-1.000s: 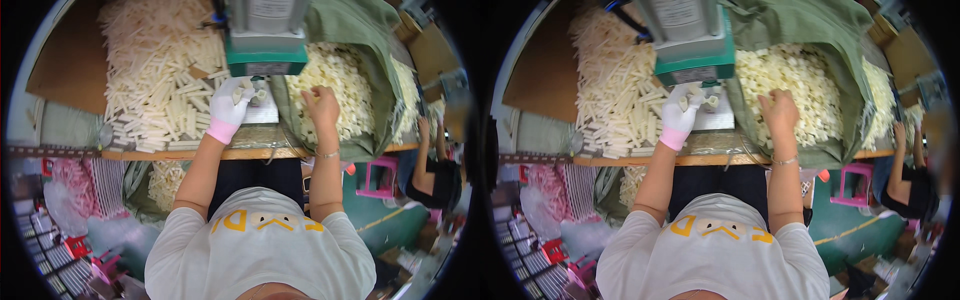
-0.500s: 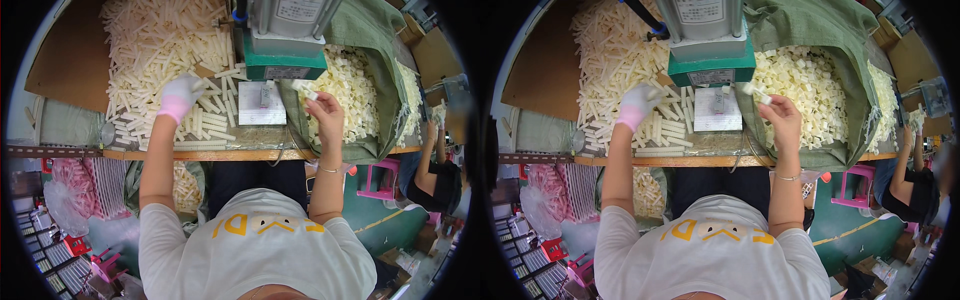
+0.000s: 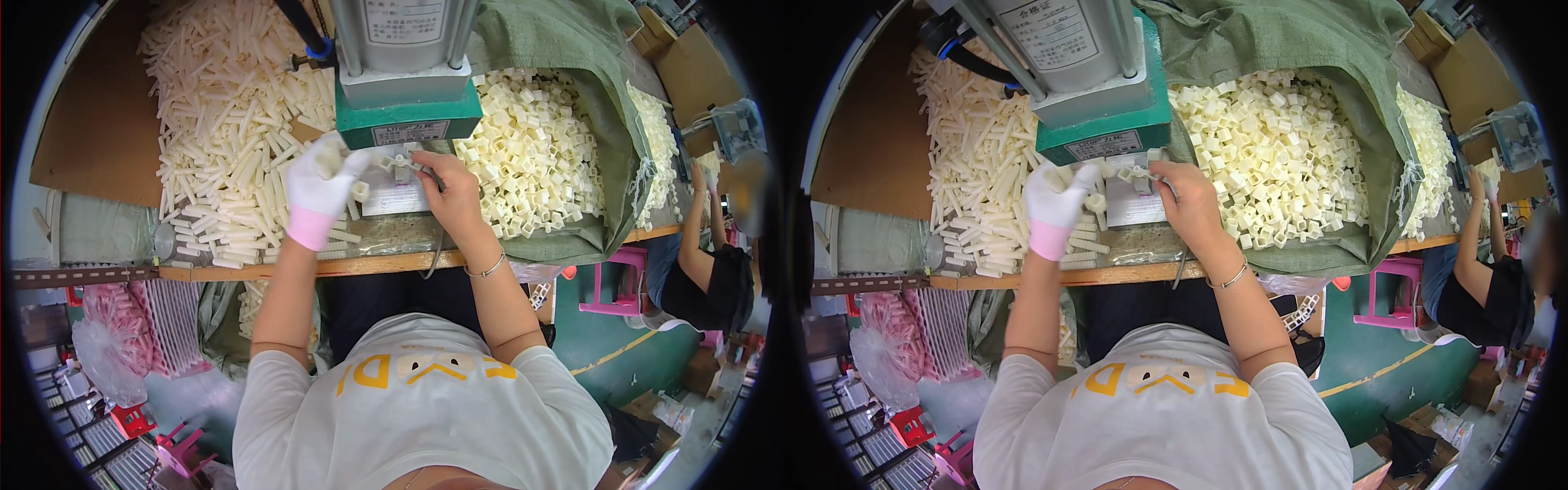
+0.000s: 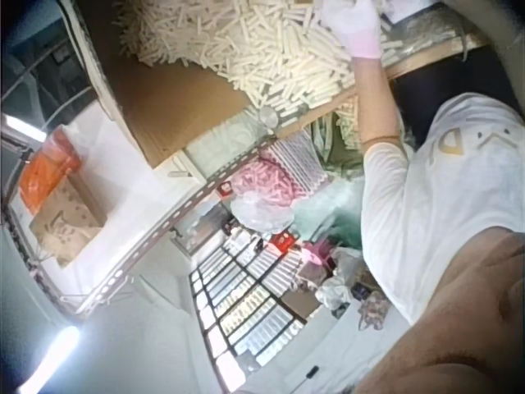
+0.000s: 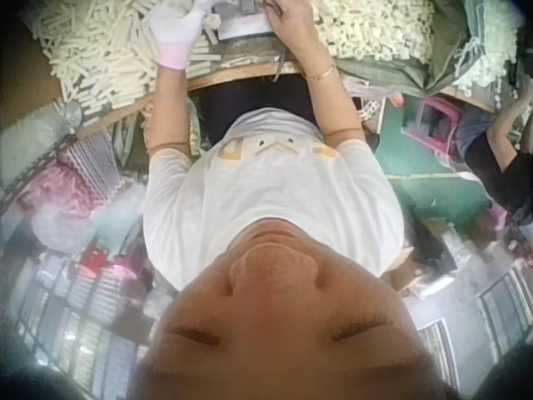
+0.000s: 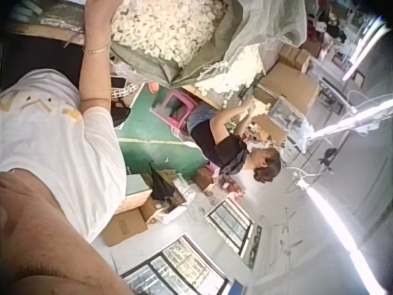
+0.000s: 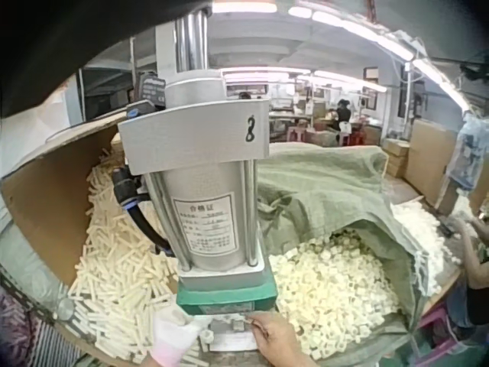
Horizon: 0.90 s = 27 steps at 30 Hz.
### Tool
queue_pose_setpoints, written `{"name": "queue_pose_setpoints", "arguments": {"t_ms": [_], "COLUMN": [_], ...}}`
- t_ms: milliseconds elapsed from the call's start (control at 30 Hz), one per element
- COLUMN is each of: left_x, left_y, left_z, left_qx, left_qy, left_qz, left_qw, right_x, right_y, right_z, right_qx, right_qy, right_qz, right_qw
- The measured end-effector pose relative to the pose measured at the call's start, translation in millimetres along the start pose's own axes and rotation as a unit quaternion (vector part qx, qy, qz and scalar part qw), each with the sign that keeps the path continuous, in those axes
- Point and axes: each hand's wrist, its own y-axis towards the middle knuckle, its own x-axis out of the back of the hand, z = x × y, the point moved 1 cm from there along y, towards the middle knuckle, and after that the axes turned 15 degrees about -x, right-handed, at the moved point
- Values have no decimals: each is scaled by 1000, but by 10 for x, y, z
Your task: Manually assemble and secure plastic tubes into a connector housing using a small pneumatic press.
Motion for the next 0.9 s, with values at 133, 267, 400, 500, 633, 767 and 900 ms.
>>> {"name": "queue_pose_setpoints", "arguments": {"t_ms": [133,267,400,500,633,767,900], "left_x": [-292,-345,-386,-417,-464,-439,-466], "left_y": [13,95,77,56,23,3,-3], "left_z": [236,381,234,235,315,322,296], "left_qx": [-67,-158,-268,-316,-281,-290,-264], "left_qy": [-3,85,178,180,148,148,170], "left_qz": [-16,45,50,-13,-36,-44,-42], "left_qw": [998,983,945,932,948,944,948], "right_x": [-30,1,-27,-11,136,589,1134], "right_y": [-7,11,-8,-16,-38,-116,-188], "right_z": [30,66,47,30,96,78,-214], "right_qx": [-24,-67,-42,-49,17,-59,-175], "right_qy": [-27,-30,-15,-23,-31,6,-56], "right_qz": [27,48,23,26,-23,-143,-208], "right_qw": [999,996,999,998,999,988,961]}}
